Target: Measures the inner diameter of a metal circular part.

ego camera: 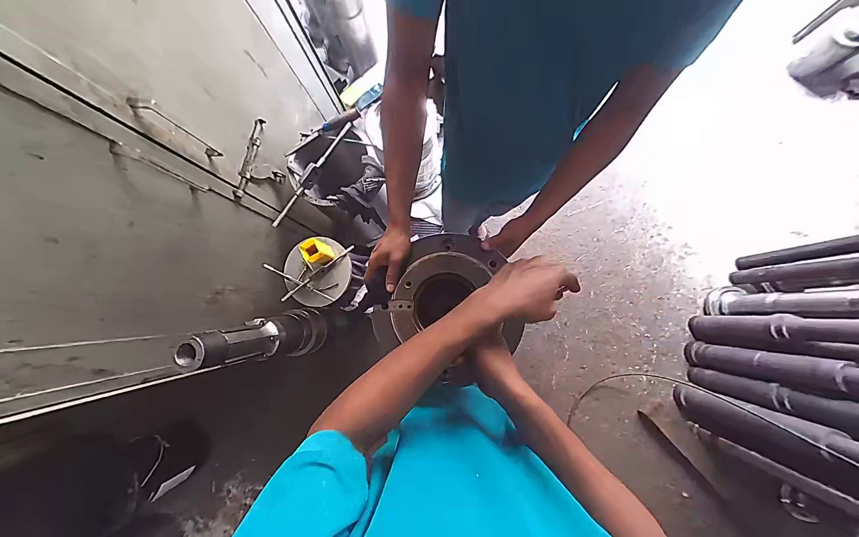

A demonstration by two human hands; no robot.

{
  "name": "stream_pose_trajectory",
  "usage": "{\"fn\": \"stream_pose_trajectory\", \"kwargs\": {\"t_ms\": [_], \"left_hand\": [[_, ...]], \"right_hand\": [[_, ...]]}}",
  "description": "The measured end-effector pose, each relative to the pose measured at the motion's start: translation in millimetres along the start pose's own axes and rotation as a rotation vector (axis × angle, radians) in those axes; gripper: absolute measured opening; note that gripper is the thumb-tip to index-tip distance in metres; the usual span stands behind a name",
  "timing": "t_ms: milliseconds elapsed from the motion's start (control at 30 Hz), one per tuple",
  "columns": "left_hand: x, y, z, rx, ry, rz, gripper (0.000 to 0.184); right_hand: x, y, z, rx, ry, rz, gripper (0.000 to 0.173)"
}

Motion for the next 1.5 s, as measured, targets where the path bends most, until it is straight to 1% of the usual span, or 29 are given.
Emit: {"fn": "stream_pose_trajectory", "kwargs": {"t_ms": [33, 67, 100, 133, 167, 233, 267, 300, 333, 400, 500, 533, 633, 667, 733, 767, 833, 900, 967, 1000, 1067, 1133, 1200, 1233, 1267, 1333, 1400, 1433, 1500], "left_hand": [[22, -7, -3, -0.007, -0.026, 0.075, 0.038], [49, -20, -12, 0.018, -0.030, 0.210, 0.036], [75, -30, -31, 0.027, -0.024, 0.360, 0.031], [99, -32, -53, 0.044, -0.041, 0.448, 0.028], [122, -28, -72, 0.085, -0.070, 0.487, 0.028], [154, -5, -95, 0.213, -0.128, 0.475, 0.033], [164, 8, -99, 0.270, -0.128, 0.490, 0.034], [170, 16, -101, 0.304, -0.102, 0.553, 0.032], [175, 20, -103, 0.313, -0.079, 0.644, 0.028], [175, 12, -107, 0.252, -0.066, 0.778, 0.022], [154, -19, -101, 0.056, -0.021, 0.861, 0.020], [138, -32, -99, 0.018, 0.004, 0.836, 0.021], [92, -57, -96, -0.019, 0.032, 0.634, 0.029], [88, -60, -95, -0.025, 0.027, 0.587, 0.028], [104, -56, -92, -0.078, 0.028, 0.592, 0.024], [120, -48, -91, -0.098, 0.016, 0.620, 0.021], [151, -24, -93, -0.084, -0.017, 0.695, 0.020], [173, 10, -92, 0.028, -0.049, 0.783, 0.022], [181, 33, -88, 0.153, -0.039, 0.900, 0.021], [183, 36, -91, 0.244, -0.048, 0.946, 0.020], [176, 23, -107, 0.485, -0.124, 0.993, 0.018], [150, -1, -113, 0.633, -0.213, 0.927, 0.022], [101, -27, -100, 0.643, -0.227, 0.740, 0.028], [74, -34, -88, 0.599, -0.229, 0.612, 0.028], [43, -36, -78, 0.500, -0.204, 0.459, 0.029], [2, -21, -47, 0.245, -0.106, 0.156, 0.030], [1, 0, -12, 0.009, -0.101, -0.088, 0.033], [13, 2, 3, -0.036, -0.142, -0.150, 0.038], [29, 4, -6, -0.113, -0.113, -0.072, 0.045]], "right_hand": [[2, -6, -4, 0.082, -0.067, -0.099, 0.013], [4, -19, -9, 0.231, -0.153, -0.180, 0.020], [6, -36, -16, 0.412, -0.267, -0.192, 0.025], [11, -57, -26, 0.539, -0.399, -0.129, 0.027], [15, -82, -42, 0.630, -0.528, 0.007, 0.025], [13, -129, -79, 0.840, -0.740, 0.369, 0.022], [6, -143, -91, 0.951, -0.780, 0.459, 0.022], [-6, -152, -97, 1.047, -0.776, 0.471, 0.023], [-17, -156, -94, 1.117, -0.740, 0.421, 0.026], [-28, -159, -75, 1.207, -0.630, 0.308, 0.042], [11, -143, -36, 1.230, -0.441, 0.281, 0.052], [28, -130, -23, 1.223, -0.388, 0.271, 0.052], [55, -99, 1, 1.179, -0.337, 0.184, 0.052], [53, -100, 3, 1.183, -0.304, 0.113, 0.052], [40, -120, -6, 1.214, -0.221, -0.004, 0.046], [33, -135, -16, 1.219, -0.222, 0.014, 0.040], [13, -164, -45, 1.230, -0.338, 0.207, 0.031], [-10, -170, -67, 1.200, -0.444, 0.305, 0.026], [-28, -162, -79, 1.115, -0.540, 0.264, 0.023], [-30, -162, -80, 1.084, -0.542, 0.220, 0.024], [-23, -167, -73, 1.044, -0.488, 0.110, 0.028], [2, -159, -42, 0.966, -0.349, -0.108, 0.031], [28, -116, -6, 0.792, -0.159, -0.341, 0.033], [35, -86, 7, 0.699, -0.087, -0.368, 0.033], [35, -58, 14, 0.605, -0.049, -0.329, 0.034], [23, -15, 14, 0.383, -0.012, -0.147, 0.031], [9, 8, 6, 0.173, -0.027, 0.051, 0.019], [5, 13, 2, 0.100, -0.035, 0.092, 0.013], [7, 13, -2, 0.084, -0.031, -0.003, 0.012]]}}
Point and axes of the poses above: each hand's wrist, its own x-axis away from the middle knuckle, its own y-axis out of the palm, z = x × y, the point moved 9 cm from there along -x, towards the middle knuckle, and after that the axes turned 13 degrees about x, right-handed, at the moved point
